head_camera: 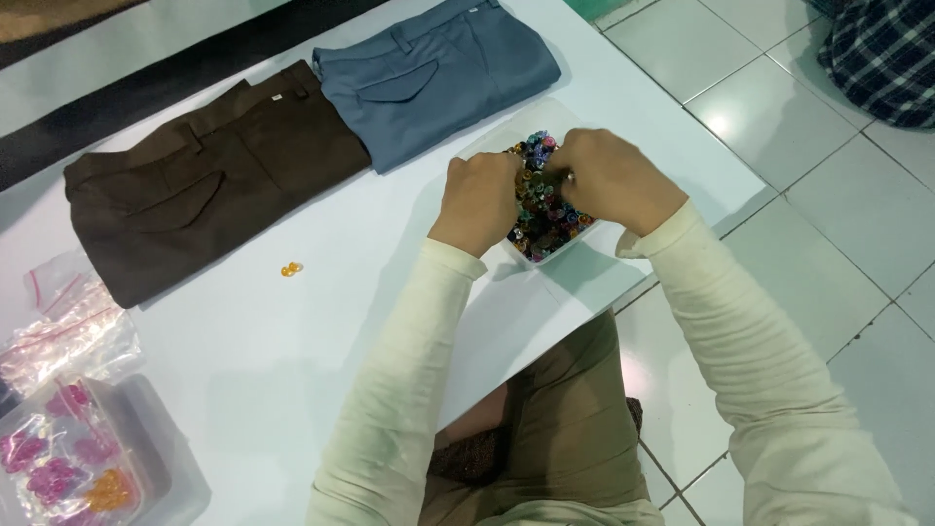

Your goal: Picking up small bear-shaped beads and placing them into small plastic zip-lock bags.

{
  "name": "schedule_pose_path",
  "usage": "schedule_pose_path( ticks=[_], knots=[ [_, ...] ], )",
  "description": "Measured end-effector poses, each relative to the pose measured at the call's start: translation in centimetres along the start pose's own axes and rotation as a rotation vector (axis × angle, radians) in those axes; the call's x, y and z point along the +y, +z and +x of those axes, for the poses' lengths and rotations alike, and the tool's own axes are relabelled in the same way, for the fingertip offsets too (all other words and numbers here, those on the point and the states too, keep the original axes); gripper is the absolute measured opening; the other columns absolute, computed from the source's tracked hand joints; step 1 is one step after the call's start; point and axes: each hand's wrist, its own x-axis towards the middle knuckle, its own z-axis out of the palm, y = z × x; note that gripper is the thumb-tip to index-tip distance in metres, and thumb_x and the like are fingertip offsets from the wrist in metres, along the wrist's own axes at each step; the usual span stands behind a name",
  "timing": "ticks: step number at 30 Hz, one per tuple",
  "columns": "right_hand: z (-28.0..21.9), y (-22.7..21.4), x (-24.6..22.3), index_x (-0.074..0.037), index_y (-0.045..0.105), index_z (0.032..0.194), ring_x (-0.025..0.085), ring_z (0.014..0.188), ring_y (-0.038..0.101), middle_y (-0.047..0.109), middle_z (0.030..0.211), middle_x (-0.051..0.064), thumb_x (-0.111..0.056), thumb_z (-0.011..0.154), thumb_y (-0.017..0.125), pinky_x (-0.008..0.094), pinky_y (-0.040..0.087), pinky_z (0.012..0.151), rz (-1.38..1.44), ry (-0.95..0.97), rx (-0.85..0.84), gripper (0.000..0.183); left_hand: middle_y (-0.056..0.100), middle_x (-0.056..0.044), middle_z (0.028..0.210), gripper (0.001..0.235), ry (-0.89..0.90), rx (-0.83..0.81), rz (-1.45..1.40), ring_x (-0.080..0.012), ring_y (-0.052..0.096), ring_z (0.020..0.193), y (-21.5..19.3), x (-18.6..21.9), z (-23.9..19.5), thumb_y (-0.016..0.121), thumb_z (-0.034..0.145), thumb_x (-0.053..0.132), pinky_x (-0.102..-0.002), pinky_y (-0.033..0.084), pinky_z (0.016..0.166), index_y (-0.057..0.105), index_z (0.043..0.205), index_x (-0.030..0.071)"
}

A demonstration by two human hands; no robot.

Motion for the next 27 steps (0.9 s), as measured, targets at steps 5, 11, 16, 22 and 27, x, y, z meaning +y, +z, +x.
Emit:
schedule_pose_path(
  ticks=[5, 11, 16, 22, 27],
  knots=[
    [1.5, 3.3, 1.1, 0.008, 0.075, 0.108, 0.039, 0.081, 0.072, 0.071, 0.092, 0.025, 0.006, 0.084, 0.063, 0.047, 0.059, 0.063, 0.021, 0.013, 0.014, 0.027, 0.066, -0.007, 0.064, 0.017, 0.015, 0.056, 0.043, -0.0299, 0.067, 0.062, 0.3, -0.4, 0.6, 0.065, 0.083, -0.007, -0.036, 0.044, 0.071, 0.076, 0.092, 0.002],
    [2.3, 4.1, 0.5, 0.004, 0.076, 0.102, 0.032, 0.073, 0.071, 0.067, 0.085, 0.019, 0.007, 0.083, 0.065, 0.041, 0.059, 0.056, -0.098, -0.034, 0.156, 0.023, 0.064, -0.008, 0.060, 0.013, 0.028, 0.085, 0.151, -0.0264, 0.066, 0.059, 0.6, -0.6, 0.5, 0.068, 0.081, -0.008, -0.035, 0.046, 0.069, 0.075, 0.085, 0.002],
    [2.9, 5.8, 0.9, 0.008, 0.068, 0.086, 0.029, 0.064, 0.067, 0.061, 0.069, 0.015, 0.008, 0.087, 0.058, 0.040, 0.056, 0.051, -0.029, -0.025, 0.136, 0.011, 0.063, -0.013, 0.060, 0.012, 0.047, 0.003, 0.040, -0.0263, 0.067, 0.060, 0.4, 0.4, 0.0, 0.064, 0.083, -0.009, -0.035, 0.054, 0.063, 0.070, 0.077, -0.001],
    [3.0, 4.3, 3.5, 0.004, 0.069, 0.074, 0.025, 0.054, 0.064, 0.061, 0.059, 0.013, 0.008, 0.087, 0.058, 0.037, 0.053, 0.045, -0.107, -0.021, 0.145, 0.018, 0.066, -0.018, 0.065, 0.013, -0.014, -0.051, -0.128, -0.0272, 0.069, 0.067, -2.1, 1.4, -0.7, 0.060, 0.088, -0.006, -0.038, 0.057, 0.066, 0.072, 0.083, -0.002],
    [1.6, 1.8, 2.8, 0.007, 0.073, 0.085, 0.034, 0.061, 0.068, 0.067, 0.068, 0.018, 0.004, 0.090, 0.059, 0.045, 0.055, 0.055, 0.154, -0.047, 0.091, 0.015, 0.074, -0.023, 0.092, 0.022, 0.003, 0.090, -0.296, -0.0383, 0.075, 0.087, -2.4, 1.1, -0.4, 0.058, 0.094, -0.003, -0.043, 0.061, 0.072, 0.075, 0.108, -0.004]
  ],
)
